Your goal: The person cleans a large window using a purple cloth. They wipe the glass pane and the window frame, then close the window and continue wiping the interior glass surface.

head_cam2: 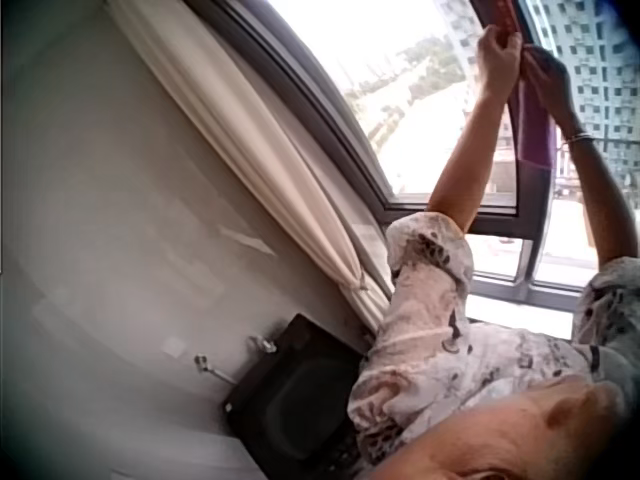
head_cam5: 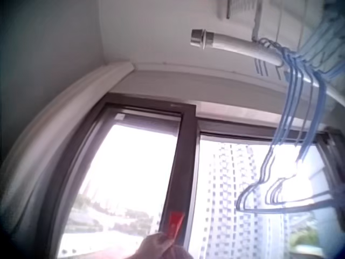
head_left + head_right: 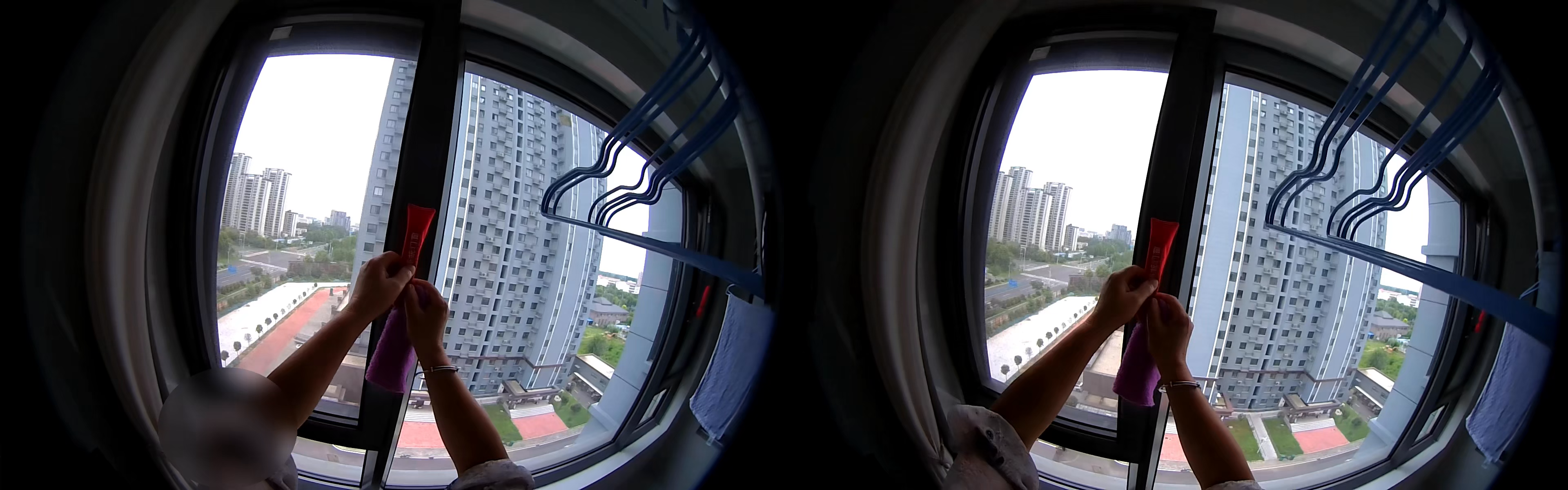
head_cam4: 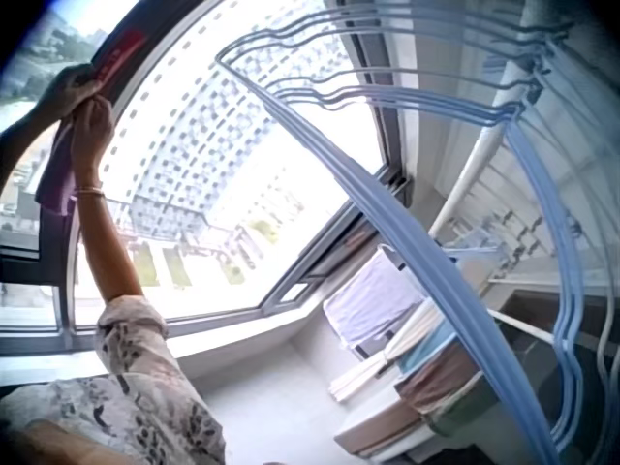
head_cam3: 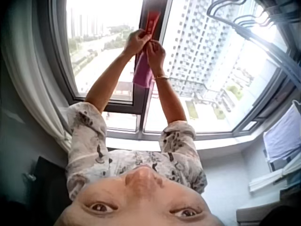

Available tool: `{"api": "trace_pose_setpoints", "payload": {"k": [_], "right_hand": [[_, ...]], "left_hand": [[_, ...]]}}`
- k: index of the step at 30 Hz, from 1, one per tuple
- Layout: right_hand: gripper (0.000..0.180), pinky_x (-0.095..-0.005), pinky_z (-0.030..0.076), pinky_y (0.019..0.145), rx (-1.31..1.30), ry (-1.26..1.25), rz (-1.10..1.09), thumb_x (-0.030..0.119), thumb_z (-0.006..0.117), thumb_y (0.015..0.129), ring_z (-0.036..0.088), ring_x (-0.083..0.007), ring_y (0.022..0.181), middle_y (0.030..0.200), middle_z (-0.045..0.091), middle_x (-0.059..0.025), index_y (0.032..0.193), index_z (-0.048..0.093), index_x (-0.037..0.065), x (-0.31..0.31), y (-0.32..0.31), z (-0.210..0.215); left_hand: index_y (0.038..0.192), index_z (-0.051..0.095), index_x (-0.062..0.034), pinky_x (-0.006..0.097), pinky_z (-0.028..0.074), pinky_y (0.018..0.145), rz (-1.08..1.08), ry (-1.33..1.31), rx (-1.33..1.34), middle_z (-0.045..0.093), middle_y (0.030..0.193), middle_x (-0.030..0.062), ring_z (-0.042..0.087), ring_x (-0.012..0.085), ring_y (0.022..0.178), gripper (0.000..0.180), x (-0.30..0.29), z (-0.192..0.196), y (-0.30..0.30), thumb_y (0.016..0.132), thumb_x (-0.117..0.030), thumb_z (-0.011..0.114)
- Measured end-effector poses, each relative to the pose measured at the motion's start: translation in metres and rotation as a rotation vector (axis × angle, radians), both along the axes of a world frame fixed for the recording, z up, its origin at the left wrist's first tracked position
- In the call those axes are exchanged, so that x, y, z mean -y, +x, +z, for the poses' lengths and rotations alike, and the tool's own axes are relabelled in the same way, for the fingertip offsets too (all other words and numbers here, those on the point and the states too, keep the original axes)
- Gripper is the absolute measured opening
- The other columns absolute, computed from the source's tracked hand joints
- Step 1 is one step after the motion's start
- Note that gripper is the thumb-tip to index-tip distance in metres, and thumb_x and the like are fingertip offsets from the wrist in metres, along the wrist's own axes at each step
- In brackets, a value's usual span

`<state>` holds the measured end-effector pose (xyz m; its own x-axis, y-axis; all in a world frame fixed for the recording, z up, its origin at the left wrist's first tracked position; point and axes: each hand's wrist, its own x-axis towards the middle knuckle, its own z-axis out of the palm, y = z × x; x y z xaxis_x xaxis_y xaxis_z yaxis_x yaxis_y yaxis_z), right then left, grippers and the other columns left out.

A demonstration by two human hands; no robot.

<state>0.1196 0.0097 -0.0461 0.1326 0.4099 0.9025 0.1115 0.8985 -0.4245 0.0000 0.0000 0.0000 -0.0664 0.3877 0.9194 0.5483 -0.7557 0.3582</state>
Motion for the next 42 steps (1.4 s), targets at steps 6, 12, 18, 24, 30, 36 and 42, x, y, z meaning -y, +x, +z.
{"api": "trace_pose_setpoints", "payload": {"k": [6,12,18,24,30,36,42], "right_hand": [[0.021,-0.031,0.054,0.067,-0.092,0.046,-0.015,0.022,0.066,0.091,0.067,-0.0179,0.072,0.08,0.07,-0.0115,0.099,0.068,0.002,-0.017,-0.006,-0.001],[0.022,-0.032,0.054,0.069,-0.058,0.007,-0.021,0.022,0.067,0.09,0.067,-0.0182,0.074,0.08,0.07,-0.0116,0.099,0.067,0.002,-0.004,0.0,-0.004],[0.021,-0.0318,0.054,0.072,-0.099,0.063,-0.015,0.019,0.069,0.088,0.067,-0.018,0.078,0.086,0.07,-0.0114,0.101,0.066,0.003,-0.005,-0.004,-0.012],[0.019,-0.0289,0.053,0.074,-0.045,0.045,0.029,0.017,0.07,0.087,0.065,-0.0153,0.08,0.09,0.07,-0.0089,0.1,0.067,0.004,0.007,0.011,-0.019],[0.015,-0.0248,0.051,0.067,-0.276,-0.044,0.392,0.016,0.067,0.091,0.062,-0.0091,0.074,0.081,0.067,-0.0027,0.096,0.068,0.002,-0.035,0.071,-0.009],[0.016,-0.0274,0.05,0.077,-0.165,0.079,0.108,0.016,0.069,0.087,0.063,-0.0131,0.08,0.085,0.069,-0.0038,0.097,0.069,0.002,-0.033,0.065,0.002],[0.016,-0.0337,0.054,0.073,-0.118,0.162,-0.147,0.016,0.069,0.084,0.07,-0.0219,0.079,0.084,0.071,-0.0115,0.095,0.068,0.004,-0.05,0.063,0.018]], "left_hand": [[0.096,0.064,-0.0049,0.041,0.052,0.066,0.143,-0.045,-0.091,0.067,0.078,0.0143,0.067,0.0275,0.072,0.037,0.004,0.034,0.009,0.095,-0.041,0.055],[0.093,0.062,-0.0063,0.045,0.051,0.064,0.236,0.139,-0.061,0.067,0.078,0.015,0.066,0.0347,0.07,0.036,-0.011,0.033,0.014,0.098,-0.04,0.049],[0.088,0.059,-0.0074,0.048,0.051,0.065,0.307,0.212,-0.065,0.067,0.079,0.0148,0.066,0.0366,0.072,0.035,-0.008,0.032,0.016,0.099,-0.039,0.048],[0.085,0.058,-0.0087,0.049,0.052,0.066,0.285,0.125,-0.056,0.068,0.078,0.0152,0.066,0.0389,0.074,0.037,0.003,0.024,0.022,0.097,-0.043,0.049],[0.088,0.054,-0.0069,0.05,0.051,0.066,0.329,0.142,-0.103,0.068,0.076,0.0167,0.067,0.0388,0.074,0.039,0.005,0.028,0.018,0.097,-0.045,0.049],[0.105,0.043,-0.0057,0.052,0.051,0.068,0.287,0.181,-0.072,0.068,0.078,0.0201,0.067,0.0424,0.074,0.034,0.011,0.03,0.03,0.099,-0.039,0.048],[0.107,0.037,-0.0042,0.053,0.053,0.063,0.414,0.187,-0.068,0.067,0.082,0.0252,0.066,0.0448,0.071,0.036,0.008,0.026,0.035,0.096,-0.034,0.054]]}}
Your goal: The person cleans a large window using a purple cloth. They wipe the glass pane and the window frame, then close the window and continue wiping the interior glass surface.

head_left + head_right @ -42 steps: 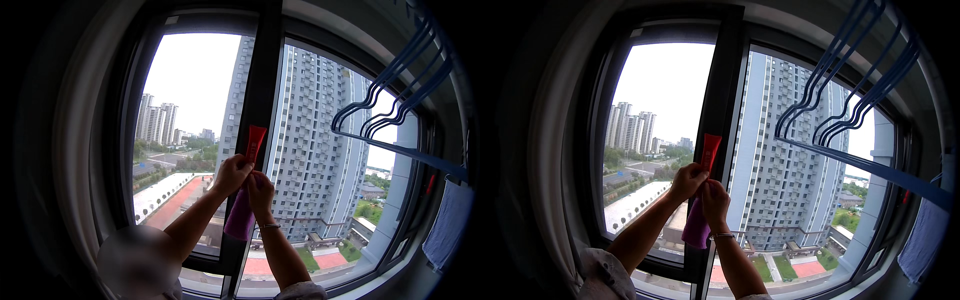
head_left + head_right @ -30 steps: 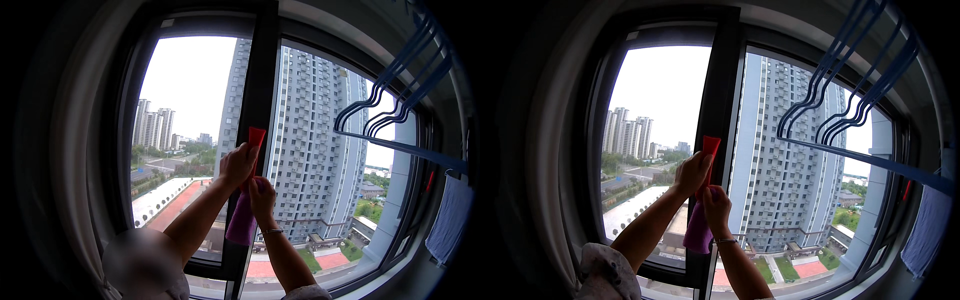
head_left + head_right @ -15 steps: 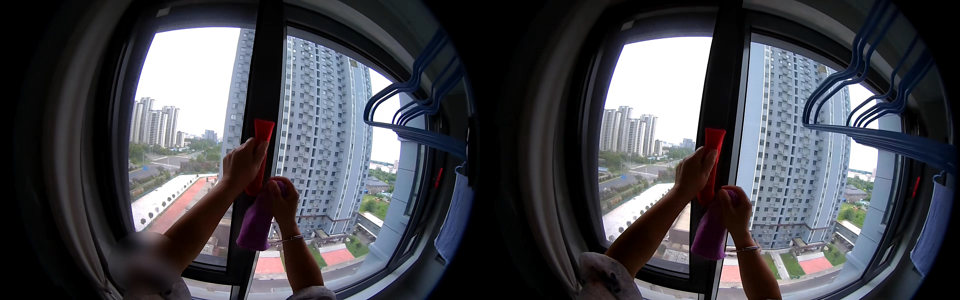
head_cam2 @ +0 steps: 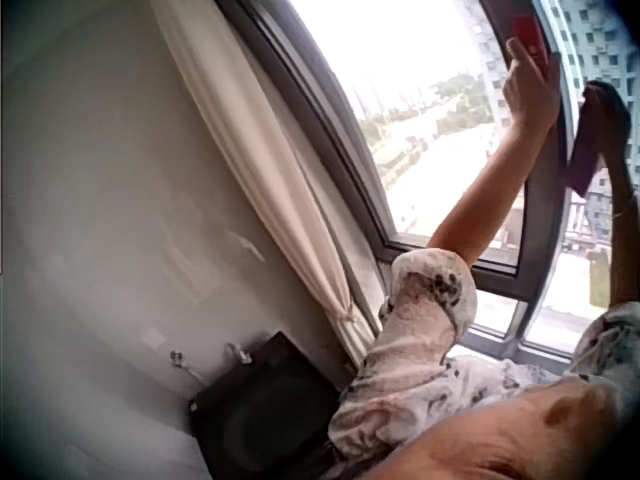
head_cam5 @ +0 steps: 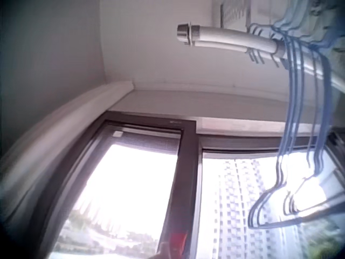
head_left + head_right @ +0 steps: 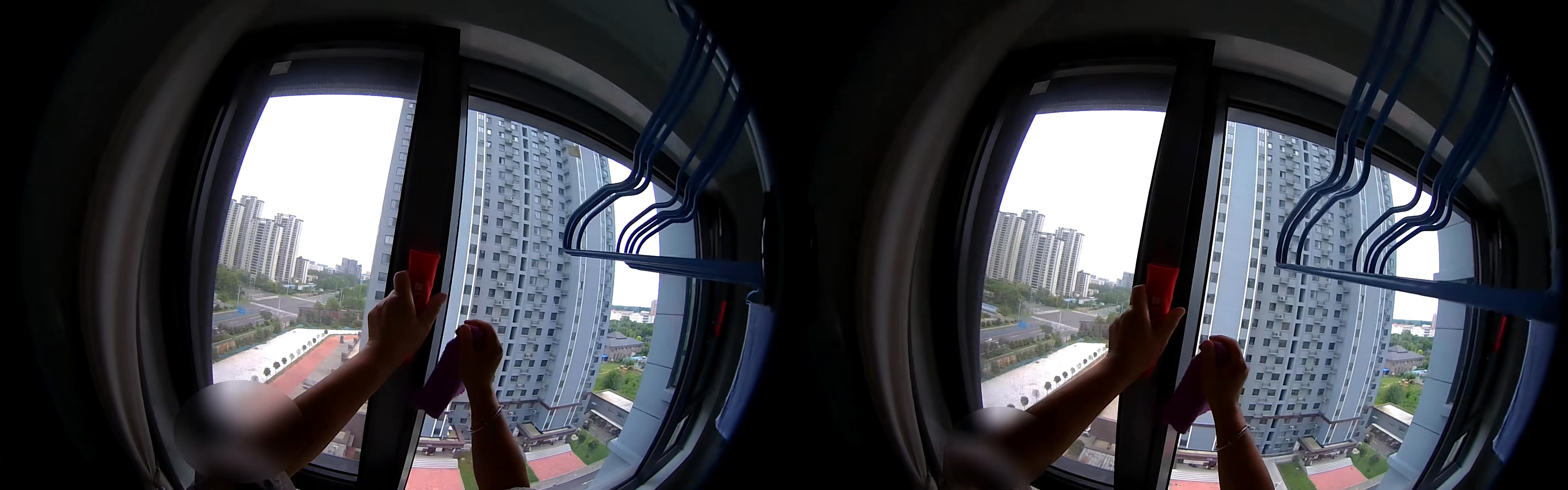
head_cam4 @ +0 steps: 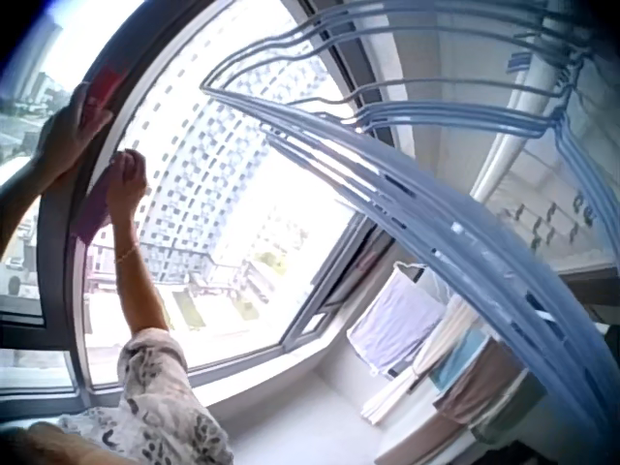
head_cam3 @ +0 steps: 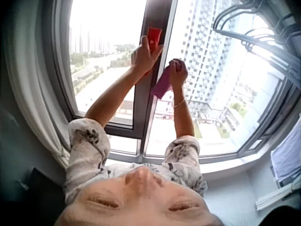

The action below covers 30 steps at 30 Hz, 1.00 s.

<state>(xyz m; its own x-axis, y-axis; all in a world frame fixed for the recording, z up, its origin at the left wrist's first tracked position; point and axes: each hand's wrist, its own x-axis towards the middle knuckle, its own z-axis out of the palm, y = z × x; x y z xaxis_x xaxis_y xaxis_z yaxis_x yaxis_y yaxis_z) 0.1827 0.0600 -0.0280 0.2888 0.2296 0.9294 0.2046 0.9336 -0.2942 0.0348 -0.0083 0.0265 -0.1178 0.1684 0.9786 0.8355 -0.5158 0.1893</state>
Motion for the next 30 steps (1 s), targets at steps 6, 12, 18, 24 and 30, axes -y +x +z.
{"api": "trace_pose_setpoints", "payload": {"k": [6,12,18,24,30], "right_hand": [[0.016,-0.035,0.054,0.07,0.035,0.019,0.025,0.018,0.07,0.084,0.069,-0.0234,0.075,0.081,0.07,-0.0124,0.093,0.068,0.005,-0.063,-0.004,-0.021],[0.016,-0.0322,0.053,0.068,-0.021,-0.011,0.027,0.019,0.069,0.086,0.067,-0.0187,0.073,0.078,0.069,-0.0099,0.092,0.068,0.004,-0.088,-0.001,-0.036],[0.015,-0.0322,0.053,0.071,-0.022,-0.062,0.061,0.017,0.069,0.085,0.068,-0.0192,0.075,0.08,0.07,-0.0099,0.092,0.068,0.003,-0.057,-0.007,-0.033],[0.014,-0.0311,0.054,0.073,0.039,-0.054,-0.013,0.015,0.068,0.085,0.069,-0.0188,0.079,0.081,0.071,-0.0095,0.094,0.068,0.004,-0.021,0.017,-0.05],[0.01,-0.0295,0.053,0.072,0.056,-0.045,0.108,0.01,0.066,0.087,0.066,-0.0149,0.078,0.082,0.069,-0.007,0.094,0.067,0.003,0.003,0.029,-0.065]], "left_hand": [[0.106,0.035,-0.0027,0.051,0.054,0.062,-0.02,0.059,0.001,0.066,0.077,0.0262,0.067,0.0442,0.069,0.032,-0.004,0.002,0.002,0.093,-0.023,0.056],[0.102,0.035,-0.002,0.053,0.055,0.06,-0.027,0.035,0.015,0.065,0.07,0.0253,0.066,0.0442,0.067,0.027,-0.012,0.006,0.008,0.093,-0.02,0.053],[0.103,0.035,-0.0014,0.054,0.055,0.062,-0.017,0.018,0.037,0.065,0.073,0.027,0.066,0.0462,0.068,0.028,-0.037,0.007,-0.005,0.091,-0.017,0.055],[0.107,0.035,-0.0004,0.053,0.056,0.062,-0.055,-0.014,0.049,0.065,0.075,0.0281,0.066,0.0467,0.069,0.031,-0.055,0.007,-0.003,0.091,-0.018,0.056],[0.104,0.033,-0.0015,0.051,0.057,0.06,0.007,0.001,0.018,0.065,0.073,0.0262,0.067,0.0444,0.067,0.03,-0.058,0.009,-0.005,0.092,-0.018,0.055]]}}
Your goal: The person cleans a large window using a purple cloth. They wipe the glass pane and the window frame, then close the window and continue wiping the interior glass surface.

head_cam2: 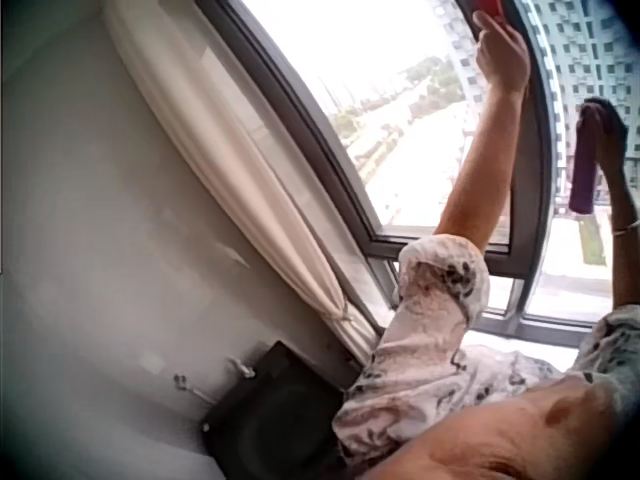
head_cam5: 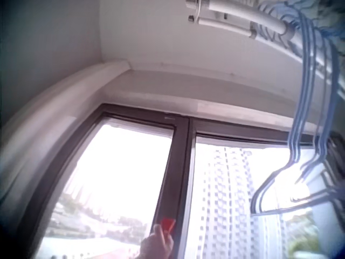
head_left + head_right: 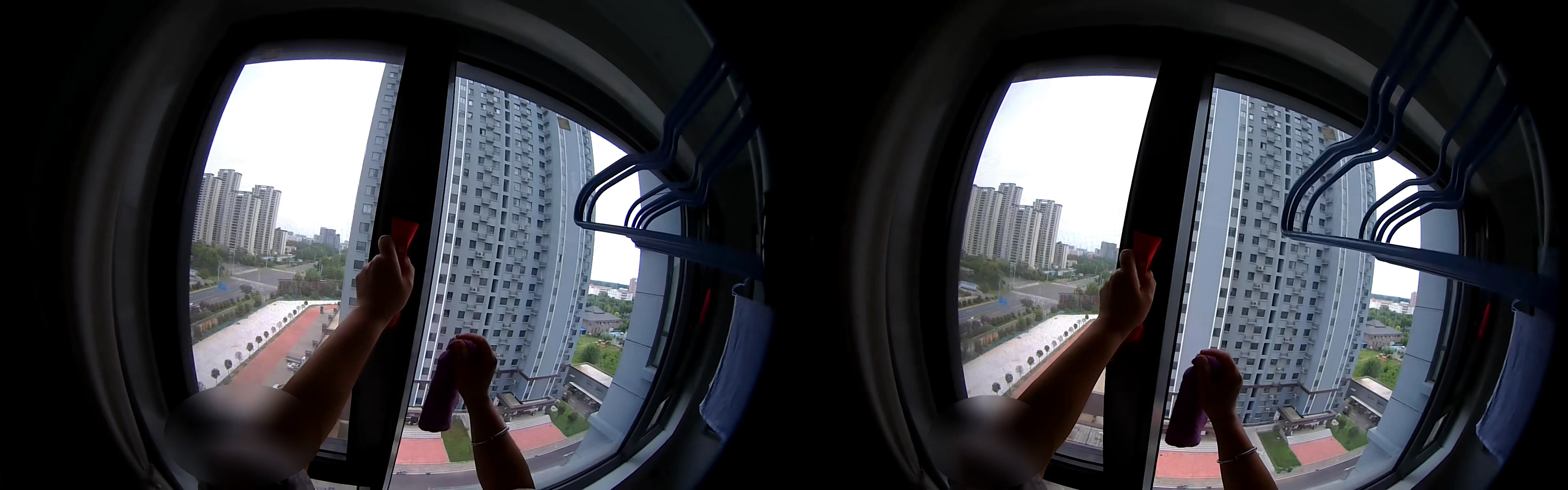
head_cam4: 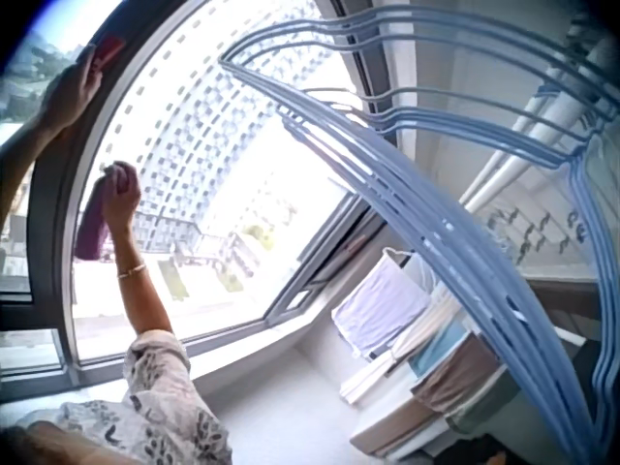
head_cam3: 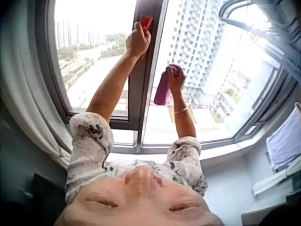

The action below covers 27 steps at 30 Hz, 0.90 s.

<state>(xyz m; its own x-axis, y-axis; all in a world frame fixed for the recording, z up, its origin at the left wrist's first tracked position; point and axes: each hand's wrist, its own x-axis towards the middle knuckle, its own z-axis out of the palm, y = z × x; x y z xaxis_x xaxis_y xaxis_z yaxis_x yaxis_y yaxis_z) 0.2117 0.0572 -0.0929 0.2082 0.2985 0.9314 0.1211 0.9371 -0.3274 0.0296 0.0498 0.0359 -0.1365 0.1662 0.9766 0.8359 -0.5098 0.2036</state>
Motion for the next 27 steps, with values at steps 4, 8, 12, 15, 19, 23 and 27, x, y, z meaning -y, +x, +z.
{"api": "trace_pose_setpoints", "payload": {"k": [4,8,12,15,19,23,27], "right_hand": [[0.009,-0.0286,0.053,0.072,0.038,-0.024,-0.002,0.009,0.066,0.087,0.067,-0.0144,0.078,0.081,0.069,-0.0072,0.094,0.067,0.003,0.011,0.003,-0.009],[0.01,-0.028,0.054,0.071,0.053,-0.073,0.016,0.009,0.067,0.087,0.067,-0.0145,0.077,0.08,0.07,-0.0073,0.095,0.067,0.003,0.015,0.01,-0.016],[0.011,-0.0283,0.053,0.071,0.094,-0.044,-0.151,0.012,0.067,0.089,0.066,-0.013,0.077,0.079,0.069,-0.0058,0.094,0.067,0.003,0.008,0.024,-0.009],[0.012,-0.0274,0.052,0.07,-0.013,-0.022,-0.058,0.014,0.067,0.09,0.064,-0.0112,0.076,0.078,0.068,-0.0042,0.093,0.067,0.002,0.0,0.024,0.011],[0.012,-0.0261,0.051,0.071,-0.064,-0.053,0.017,0.012,0.066,0.09,0.062,-0.0101,0.075,0.08,0.067,-0.0037,0.095,0.067,0.002,0.0,0.028,0.011],[0.011,-0.0259,0.051,0.071,-0.064,-0.084,0.096,0.012,0.066,0.09,0.062,-0.0102,0.077,0.081,0.067,-0.004,0.095,0.067,0.001,0.019,0.023,0.0],[0.011,-0.0263,0.051,0.071,-0.023,-0.043,0.029,0.011,0.066,0.09,0.063,-0.011,0.077,0.081,0.067,-0.0047,0.095,0.067,0.001,0.031,0.016,0.003]], "left_hand": [[0.114,0.037,-0.0011,0.053,0.055,0.063,-0.025,0.014,0.026,0.066,0.082,0.0273,0.066,0.0458,0.071,0.036,-0.005,-0.002,-0.004,0.09,-0.018,0.057],[0.143,0.029,-0.0087,0.05,0.045,0.091,0.117,0.204,-0.048,0.054,0.123,0.0231,0.057,0.0371,0.112,0.069,0.011,-0.001,-0.003,0.085,-0.016,0.065],[0.15,0.027,-0.0132,0.048,0.036,0.1,0.232,0.181,-0.125,0.045,0.126,0.0145,0.044,0.0317,0.123,0.078,0.009,-0.001,0.003,0.083,-0.014,0.067],[0.143,0.039,-0.0117,0.044,0.048,0.091,0.06,0.12,-0.123,0.051,0.117,0.0137,0.056,0.0321,0.11,0.063,0.003,-0.002,-0.005,0.084,-0.004,0.061],[0.132,0.051,-0.01,0.042,0.054,0.085,-0.123,0.144,-0.029,0.055,0.113,0.0159,0.061,0.0328,0.102,0.049,-0.004,-0.005,-0.012,0.084,0.003,0.055],[0.124,0.054,-0.0071,0.042,0.051,0.091,-0.225,0.223,0.22,0.058,0.114,0.0181,0.06,0.0324,0.106,0.044,-0.013,-0.012,-0.025,0.083,0.007,0.049],[0.126,0.051,-0.0061,0.043,0.046,0.098,-0.221,0.294,0.407,0.055,0.123,0.0182,0.056,0.0337,0.113,0.049,-0.019,-0.019,-0.023,0.08,0.009,0.048]]}}
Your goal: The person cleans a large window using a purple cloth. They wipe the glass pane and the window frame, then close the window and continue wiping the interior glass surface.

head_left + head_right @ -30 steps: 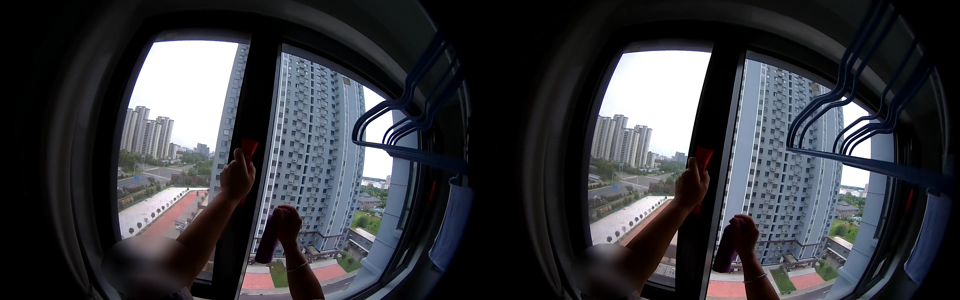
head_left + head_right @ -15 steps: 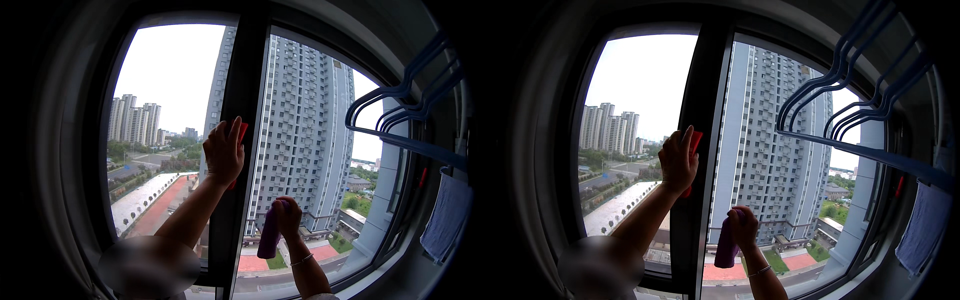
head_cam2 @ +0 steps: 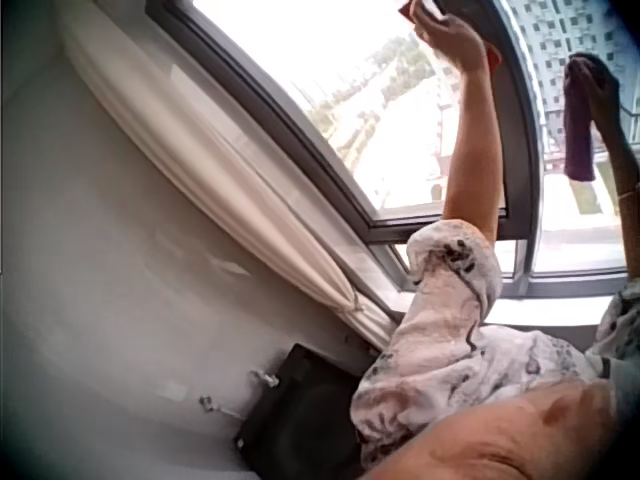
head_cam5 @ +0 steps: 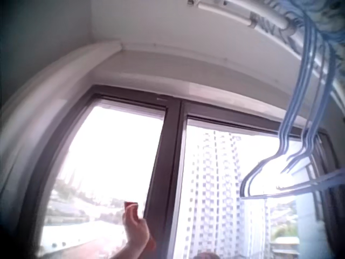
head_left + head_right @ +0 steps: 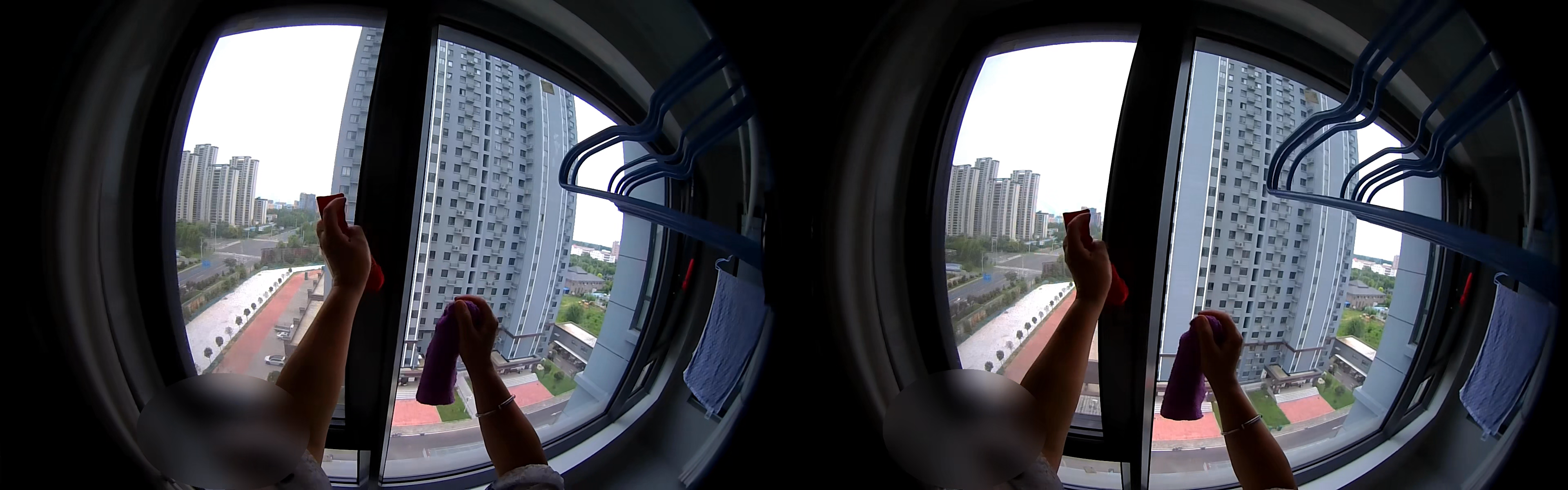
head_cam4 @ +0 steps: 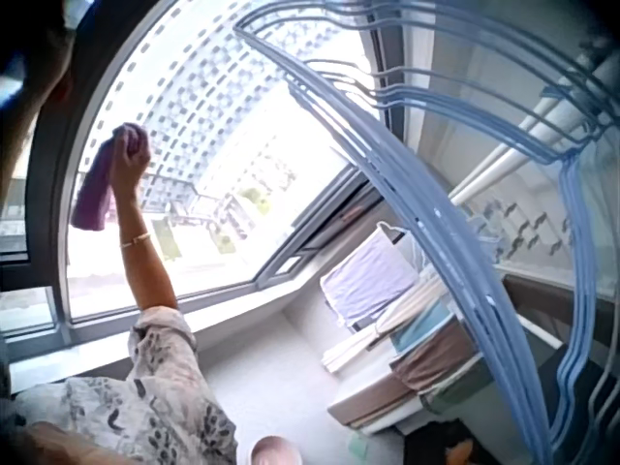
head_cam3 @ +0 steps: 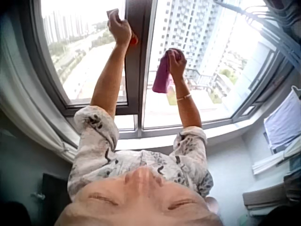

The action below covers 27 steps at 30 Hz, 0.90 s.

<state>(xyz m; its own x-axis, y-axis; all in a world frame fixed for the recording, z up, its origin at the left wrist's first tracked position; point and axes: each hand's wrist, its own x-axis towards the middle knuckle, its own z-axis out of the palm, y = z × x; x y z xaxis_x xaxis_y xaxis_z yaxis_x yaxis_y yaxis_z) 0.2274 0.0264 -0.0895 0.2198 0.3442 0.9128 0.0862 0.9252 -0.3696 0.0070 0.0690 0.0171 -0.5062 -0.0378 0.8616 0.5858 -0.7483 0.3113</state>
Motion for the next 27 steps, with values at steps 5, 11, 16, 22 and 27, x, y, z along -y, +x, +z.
{"api": "trace_pose_setpoints", "payload": {"k": [5,11,16,22,27], "right_hand": [[0.011,-0.0266,0.051,0.071,-0.016,-0.073,0.065,0.012,0.066,0.09,0.064,-0.0121,0.077,0.082,0.068,-0.0051,0.095,0.067,0.002,0.012,-0.008,-0.008],[0.012,-0.0268,0.051,0.072,0.017,-0.032,-0.011,0.013,0.066,0.09,0.063,-0.0118,0.078,0.082,0.068,-0.0051,0.096,0.067,0.002,0.026,0.004,-0.01],[0.013,-0.0267,0.05,0.074,0.03,-0.034,-0.033,0.014,0.067,0.09,0.062,-0.0109,0.078,0.083,0.068,-0.0042,0.095,0.067,0.002,0.027,0.02,-0.006],[0.012,-0.026,0.049,0.075,0.056,-0.091,-0.026,0.014,0.066,0.09,0.061,-0.01,0.081,0.084,0.067,-0.0037,0.095,0.068,0.002,0.024,0.038,-0.023],[0.013,-0.0255,0.048,0.074,0.002,-0.101,0.07,0.014,0.067,0.091,0.059,-0.0092,0.08,0.085,0.066,-0.0019,0.096,0.068,0.003,0.012,0.041,-0.039]], "left_hand": [[0.129,0.046,-0.0045,0.043,0.04,0.105,-0.113,0.129,0.2,0.052,0.126,0.0179,0.051,0.0352,0.121,0.055,-0.004,-0.006,-0.003,0.077,0.011,0.049],[0.128,0.046,-0.0044,0.04,0.039,0.104,-0.1,-0.005,0.196,0.051,0.127,0.0178,0.051,0.0333,0.121,0.051,0.003,-0.005,-0.029,0.08,0.005,0.058],[0.13,0.05,-0.0137,0.057,0.025,0.109,0.682,-0.029,-0.222,0.043,0.137,0.022,0.035,0.0374,0.135,0.051,0.052,-0.005,-0.038,0.089,-0.041,0.065],[0.099,0.065,-0.0079,0.052,0.028,0.11,0.637,-0.405,-1.349,0.062,0.098,0.0107,0.057,0.0293,0.109,0.038,0.084,0.003,-0.065,0.085,-0.043,0.067],[0.097,0.063,-0.0095,0.042,0.04,0.098,0.878,-0.342,-1.563,0.065,0.093,0.0063,0.062,0.0235,0.096,0.034,0.085,0.011,-0.067,0.089,-0.043,0.062]]}}
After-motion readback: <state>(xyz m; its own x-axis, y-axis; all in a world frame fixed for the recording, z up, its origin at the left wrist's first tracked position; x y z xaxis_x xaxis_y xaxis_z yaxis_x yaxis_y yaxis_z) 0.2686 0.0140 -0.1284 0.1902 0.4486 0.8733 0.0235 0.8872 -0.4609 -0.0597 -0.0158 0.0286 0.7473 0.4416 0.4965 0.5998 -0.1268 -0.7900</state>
